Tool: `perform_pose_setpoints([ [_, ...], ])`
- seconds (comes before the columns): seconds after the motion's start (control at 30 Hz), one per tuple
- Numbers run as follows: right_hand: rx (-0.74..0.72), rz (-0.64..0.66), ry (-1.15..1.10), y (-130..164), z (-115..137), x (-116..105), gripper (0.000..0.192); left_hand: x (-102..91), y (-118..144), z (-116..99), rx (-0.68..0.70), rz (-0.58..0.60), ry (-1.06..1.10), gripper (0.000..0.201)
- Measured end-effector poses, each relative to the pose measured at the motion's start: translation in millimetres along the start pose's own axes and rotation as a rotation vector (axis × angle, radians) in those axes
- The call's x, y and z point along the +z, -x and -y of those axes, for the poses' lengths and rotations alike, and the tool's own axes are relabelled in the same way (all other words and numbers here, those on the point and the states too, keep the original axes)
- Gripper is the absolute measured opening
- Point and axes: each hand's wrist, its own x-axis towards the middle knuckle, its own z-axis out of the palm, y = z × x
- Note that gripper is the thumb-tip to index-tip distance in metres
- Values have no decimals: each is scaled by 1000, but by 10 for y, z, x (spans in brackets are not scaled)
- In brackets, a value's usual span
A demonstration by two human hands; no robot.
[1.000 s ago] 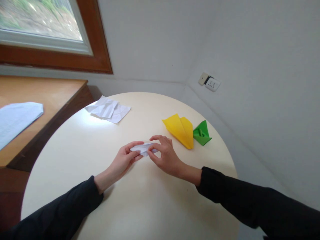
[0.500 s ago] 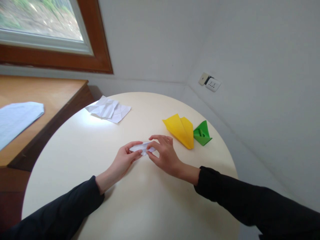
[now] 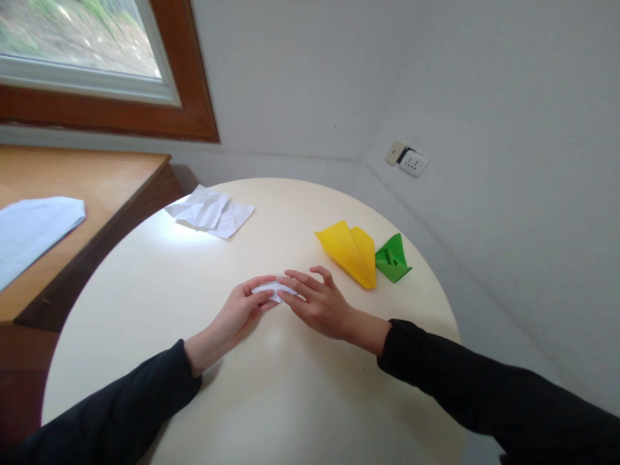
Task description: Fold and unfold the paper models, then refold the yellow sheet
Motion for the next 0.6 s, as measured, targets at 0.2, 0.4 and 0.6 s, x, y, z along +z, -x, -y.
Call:
perform_pose_setpoints([
  [0.2, -52, 10, -33, -28, -45, 19, 15, -22, -7, -23, -21, 26, 0, 20],
  [0.4, -84, 37, -78, 2, -83, 53, 19, -15, 2, -44, -35, 44, 9, 16],
  [0.6, -39, 81, -195, -32, -122, 12, 21, 14, 26, -69, -89, 81, 15, 16],
])
